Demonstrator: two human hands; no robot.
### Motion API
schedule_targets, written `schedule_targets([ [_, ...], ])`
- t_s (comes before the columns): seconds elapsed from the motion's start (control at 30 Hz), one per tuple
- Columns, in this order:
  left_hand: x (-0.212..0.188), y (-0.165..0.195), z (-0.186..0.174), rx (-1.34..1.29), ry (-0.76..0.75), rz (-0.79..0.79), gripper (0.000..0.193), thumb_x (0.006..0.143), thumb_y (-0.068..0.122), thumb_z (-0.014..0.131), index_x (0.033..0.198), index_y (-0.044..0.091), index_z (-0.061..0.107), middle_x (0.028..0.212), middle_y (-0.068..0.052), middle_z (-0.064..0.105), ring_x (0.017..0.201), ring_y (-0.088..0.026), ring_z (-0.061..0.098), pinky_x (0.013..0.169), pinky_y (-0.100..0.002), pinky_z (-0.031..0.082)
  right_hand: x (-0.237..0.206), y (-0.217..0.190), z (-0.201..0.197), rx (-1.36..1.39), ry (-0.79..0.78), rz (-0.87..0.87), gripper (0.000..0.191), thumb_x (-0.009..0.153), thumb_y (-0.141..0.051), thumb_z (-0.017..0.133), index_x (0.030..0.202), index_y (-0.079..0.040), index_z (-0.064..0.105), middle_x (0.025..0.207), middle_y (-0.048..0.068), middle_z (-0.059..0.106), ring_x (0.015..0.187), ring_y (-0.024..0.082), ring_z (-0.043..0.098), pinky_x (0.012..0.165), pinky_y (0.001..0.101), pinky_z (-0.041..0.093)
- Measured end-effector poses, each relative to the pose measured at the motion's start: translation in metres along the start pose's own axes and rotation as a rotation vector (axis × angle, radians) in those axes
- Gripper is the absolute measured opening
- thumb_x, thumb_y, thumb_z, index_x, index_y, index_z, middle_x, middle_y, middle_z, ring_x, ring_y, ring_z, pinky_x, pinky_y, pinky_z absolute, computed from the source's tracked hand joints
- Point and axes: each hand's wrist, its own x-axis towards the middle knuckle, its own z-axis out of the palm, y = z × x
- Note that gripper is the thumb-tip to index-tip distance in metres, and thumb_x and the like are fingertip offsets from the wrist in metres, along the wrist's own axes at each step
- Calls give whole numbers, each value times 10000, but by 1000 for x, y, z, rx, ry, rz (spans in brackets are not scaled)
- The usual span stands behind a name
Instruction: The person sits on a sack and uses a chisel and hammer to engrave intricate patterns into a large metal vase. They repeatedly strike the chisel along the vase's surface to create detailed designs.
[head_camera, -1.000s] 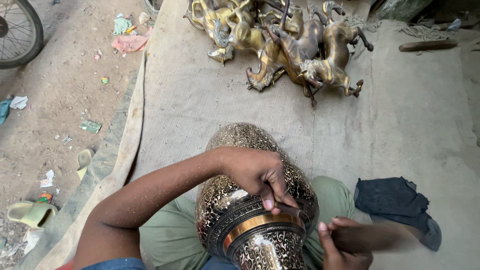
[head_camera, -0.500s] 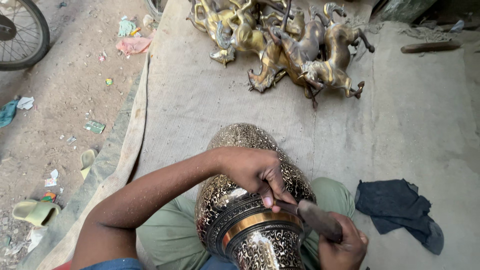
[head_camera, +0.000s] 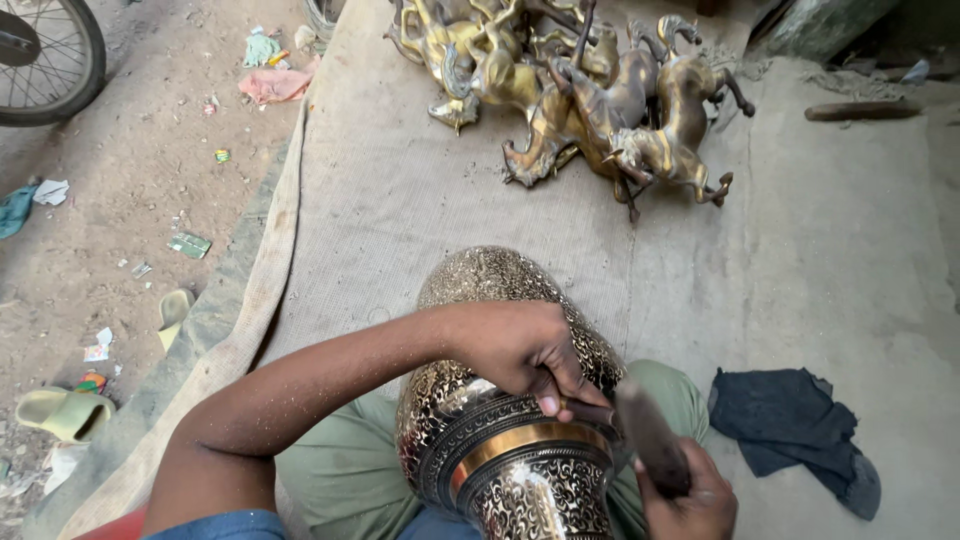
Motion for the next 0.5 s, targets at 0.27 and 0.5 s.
schedule_targets([
  [0.27, -3, -13, -8, -235, -181, 47, 495, 819, 108, 804, 1302, 110, 695, 992, -50, 820, 815, -101, 758, 755, -288, 595, -14, 11, 2, -95, 3, 53, 344, 786, -48, 792, 1113, -50, 688, 883, 98, 787, 855, 113, 758, 780, 288, 572],
  [0.5, -3, -24, -9, -356, -201, 168, 514, 847, 80, 793, 1341, 105, 656, 1123, -59, 789, 922, -107, 766, 820, -279, 608, -27, 11, 13, 213, 148, -4, 464, 813, 3, 782, 1243, -41, 613, 1009, 134, 754, 921, 135, 729, 883, 280, 570],
])
